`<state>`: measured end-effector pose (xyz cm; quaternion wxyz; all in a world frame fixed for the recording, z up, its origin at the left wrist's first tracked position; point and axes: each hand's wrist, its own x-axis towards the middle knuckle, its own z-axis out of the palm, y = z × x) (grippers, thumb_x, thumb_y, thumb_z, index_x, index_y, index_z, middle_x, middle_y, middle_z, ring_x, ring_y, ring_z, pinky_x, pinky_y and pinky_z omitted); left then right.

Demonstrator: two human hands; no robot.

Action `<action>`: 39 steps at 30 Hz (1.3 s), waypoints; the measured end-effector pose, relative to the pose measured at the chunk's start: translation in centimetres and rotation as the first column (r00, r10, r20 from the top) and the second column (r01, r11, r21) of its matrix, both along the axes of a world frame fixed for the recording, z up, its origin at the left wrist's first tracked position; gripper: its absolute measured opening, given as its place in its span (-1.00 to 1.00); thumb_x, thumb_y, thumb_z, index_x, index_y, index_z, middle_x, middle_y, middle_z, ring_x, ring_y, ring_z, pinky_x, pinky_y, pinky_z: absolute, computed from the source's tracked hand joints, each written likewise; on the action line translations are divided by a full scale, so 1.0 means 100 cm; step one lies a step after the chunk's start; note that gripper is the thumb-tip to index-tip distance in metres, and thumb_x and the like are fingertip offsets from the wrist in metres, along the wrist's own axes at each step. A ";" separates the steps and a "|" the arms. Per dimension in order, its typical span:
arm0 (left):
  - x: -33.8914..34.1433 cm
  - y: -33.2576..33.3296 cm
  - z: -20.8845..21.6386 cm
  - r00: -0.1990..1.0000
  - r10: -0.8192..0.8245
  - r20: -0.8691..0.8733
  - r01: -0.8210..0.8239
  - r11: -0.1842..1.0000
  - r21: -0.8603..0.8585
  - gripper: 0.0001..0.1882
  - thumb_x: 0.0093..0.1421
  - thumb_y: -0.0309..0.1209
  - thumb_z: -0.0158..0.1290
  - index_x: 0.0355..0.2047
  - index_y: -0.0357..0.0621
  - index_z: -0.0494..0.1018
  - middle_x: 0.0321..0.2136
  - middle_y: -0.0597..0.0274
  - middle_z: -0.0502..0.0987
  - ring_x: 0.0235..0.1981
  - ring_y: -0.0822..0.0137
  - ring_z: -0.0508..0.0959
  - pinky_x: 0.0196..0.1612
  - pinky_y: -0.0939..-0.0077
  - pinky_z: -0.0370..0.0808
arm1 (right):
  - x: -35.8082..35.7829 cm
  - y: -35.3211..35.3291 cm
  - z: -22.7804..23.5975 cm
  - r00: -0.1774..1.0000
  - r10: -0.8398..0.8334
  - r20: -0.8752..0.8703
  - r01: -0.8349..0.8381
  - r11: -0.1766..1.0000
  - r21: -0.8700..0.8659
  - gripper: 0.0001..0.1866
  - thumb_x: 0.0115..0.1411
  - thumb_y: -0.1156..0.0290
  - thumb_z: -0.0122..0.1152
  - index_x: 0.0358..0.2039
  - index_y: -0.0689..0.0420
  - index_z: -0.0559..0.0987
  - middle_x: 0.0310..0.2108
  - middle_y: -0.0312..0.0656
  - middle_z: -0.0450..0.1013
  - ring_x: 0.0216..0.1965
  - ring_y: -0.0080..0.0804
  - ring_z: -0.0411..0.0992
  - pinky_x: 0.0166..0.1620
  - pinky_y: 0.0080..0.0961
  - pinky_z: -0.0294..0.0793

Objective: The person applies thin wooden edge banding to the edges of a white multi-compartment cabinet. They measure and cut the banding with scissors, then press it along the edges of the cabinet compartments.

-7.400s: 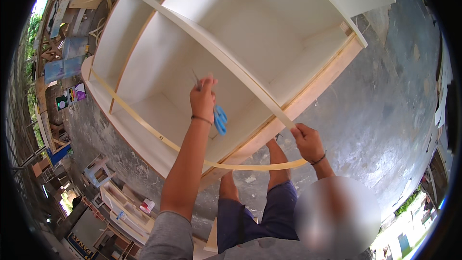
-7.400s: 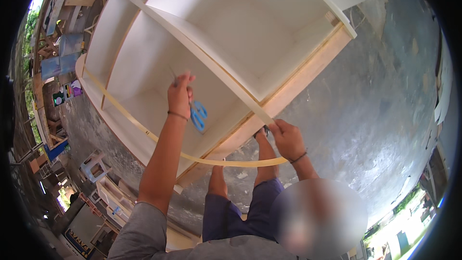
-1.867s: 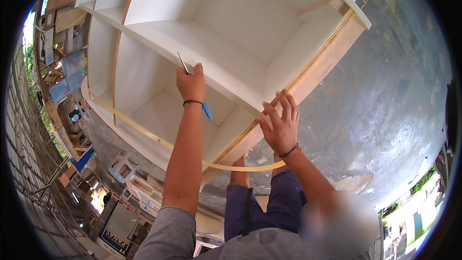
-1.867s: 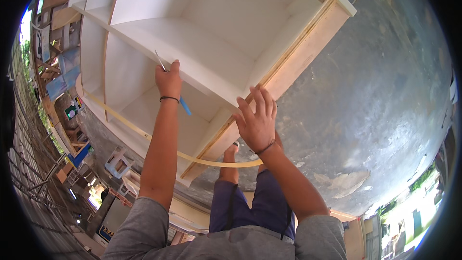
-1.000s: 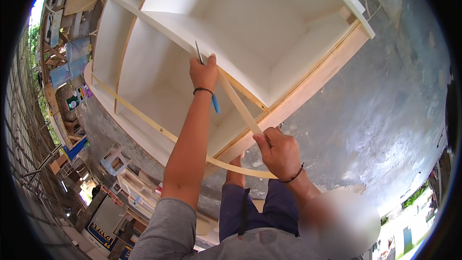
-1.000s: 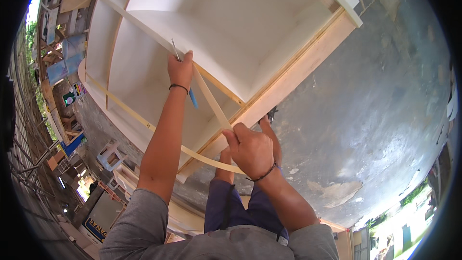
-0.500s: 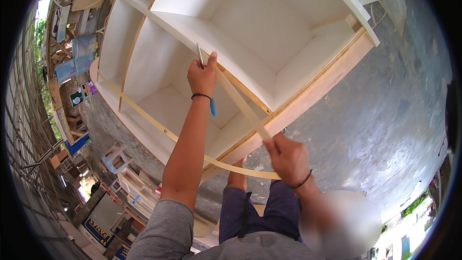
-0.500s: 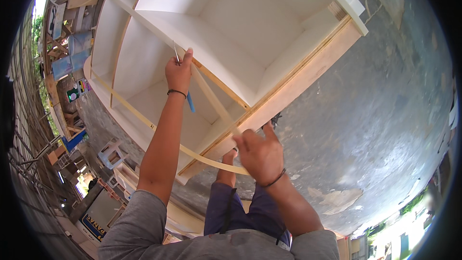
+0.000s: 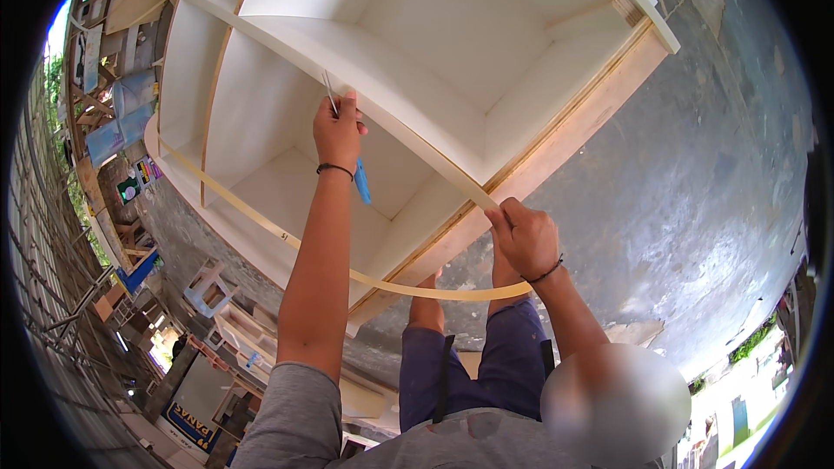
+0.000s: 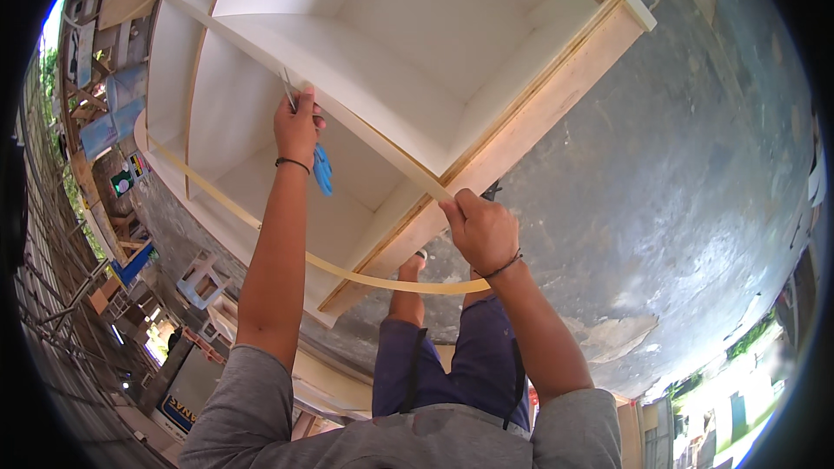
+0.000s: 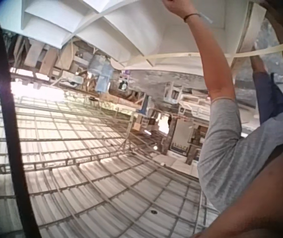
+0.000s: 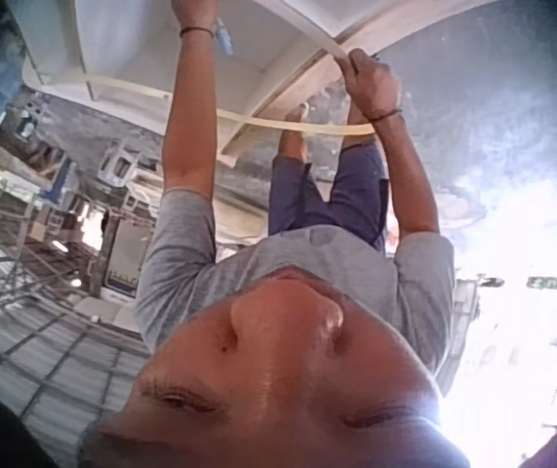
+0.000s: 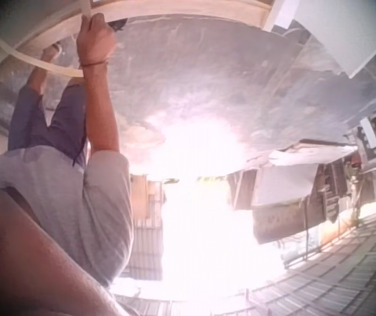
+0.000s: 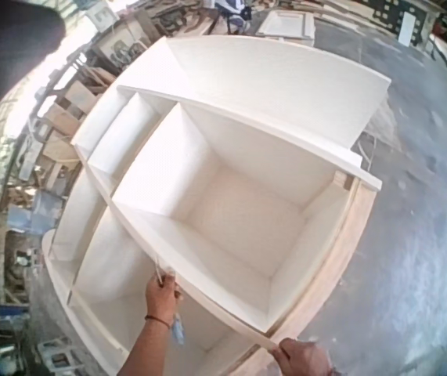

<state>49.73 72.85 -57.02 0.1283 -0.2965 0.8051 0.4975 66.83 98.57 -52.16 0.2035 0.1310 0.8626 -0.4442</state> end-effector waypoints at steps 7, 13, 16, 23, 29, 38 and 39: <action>0.000 0.007 0.005 0.999 0.031 0.008 -0.031 0.999 0.027 -0.68 0.24 -0.19 0.12 -0.42 -0.12 0.29 -0.57 0.36 0.40 -0.72 0.53 0.35 -0.64 0.65 0.28 | 0.004 -0.003 -0.009 1.000 0.000 0.015 0.000 1.000 0.017 -0.69 0.19 0.16 0.16 -0.55 0.09 0.42 -0.69 -0.08 0.40 -0.59 0.01 0.43 -0.56 -0.12 0.36; 0.016 0.024 0.008 0.995 0.089 0.047 -0.094 0.988 0.122 -0.66 0.20 -0.18 0.16 -0.42 -0.08 0.25 -0.54 0.37 0.40 -0.72 0.55 0.33 -0.68 0.66 0.20 | 0.009 -0.003 -0.023 0.999 0.008 0.043 -0.010 0.999 0.047 -0.68 0.20 0.13 0.16 -0.55 0.09 0.45 -0.69 -0.07 0.41 -0.59 0.01 0.43 -0.55 -0.13 0.37; 0.025 0.026 0.007 0.994 0.102 0.047 -0.108 0.983 0.146 -0.66 0.20 -0.19 0.17 -0.42 -0.08 0.25 -0.54 0.37 0.40 -0.73 0.55 0.31 -0.69 0.67 0.18 | 0.010 -0.005 -0.029 0.999 0.003 0.048 -0.005 0.999 0.051 -0.67 0.19 0.13 0.18 -0.54 0.10 0.47 -0.68 -0.04 0.41 -0.59 0.04 0.43 -0.55 -0.16 0.37; 0.026 0.028 0.004 0.996 0.085 0.030 -0.089 0.984 0.155 -0.67 0.20 -0.20 0.16 -0.43 -0.09 0.26 -0.55 0.37 0.40 -0.74 0.56 0.29 -0.70 0.68 0.18 | 0.012 -0.006 -0.036 0.999 -0.016 0.044 0.014 0.999 0.041 -0.66 0.20 0.11 0.17 -0.55 0.10 0.48 -0.68 -0.04 0.41 -0.58 0.04 0.44 -0.54 -0.14 0.38; 0.026 0.028 0.005 0.996 0.083 0.035 -0.086 0.990 0.113 -0.67 0.20 -0.19 0.16 -0.42 -0.10 0.27 -0.55 0.36 0.40 -0.75 0.56 0.29 -0.69 0.68 0.19 | 0.011 -0.006 -0.036 0.997 -0.011 0.079 0.008 0.999 0.038 -0.65 0.20 0.08 0.14 -0.56 0.08 0.50 -0.67 -0.05 0.44 -0.56 0.02 0.46 -0.51 -0.12 0.41; 0.034 0.033 0.004 0.994 0.074 0.083 -0.085 0.986 0.140 -0.64 0.18 -0.17 0.19 -0.42 -0.10 0.27 -0.55 0.38 0.35 -0.73 0.56 0.29 -0.68 0.68 0.23 | 0.009 -0.006 -0.036 0.993 -0.013 0.119 0.007 0.999 0.048 -0.64 0.19 0.06 0.15 -0.52 0.09 0.54 -0.65 -0.02 0.45 -0.53 0.05 0.47 -0.48 -0.12 0.43; 0.039 0.036 0.003 0.994 0.063 0.088 -0.076 0.986 0.148 -0.63 0.17 -0.15 0.20 -0.43 -0.09 0.27 -0.55 0.39 0.35 -0.73 0.56 0.29 -0.68 0.68 0.21 | 0.008 -0.006 -0.036 0.993 -0.014 0.114 0.009 0.999 0.048 -0.64 0.19 0.06 0.17 -0.51 0.11 0.55 -0.65 -0.02 0.45 -0.53 0.05 0.47 -0.47 -0.14 0.44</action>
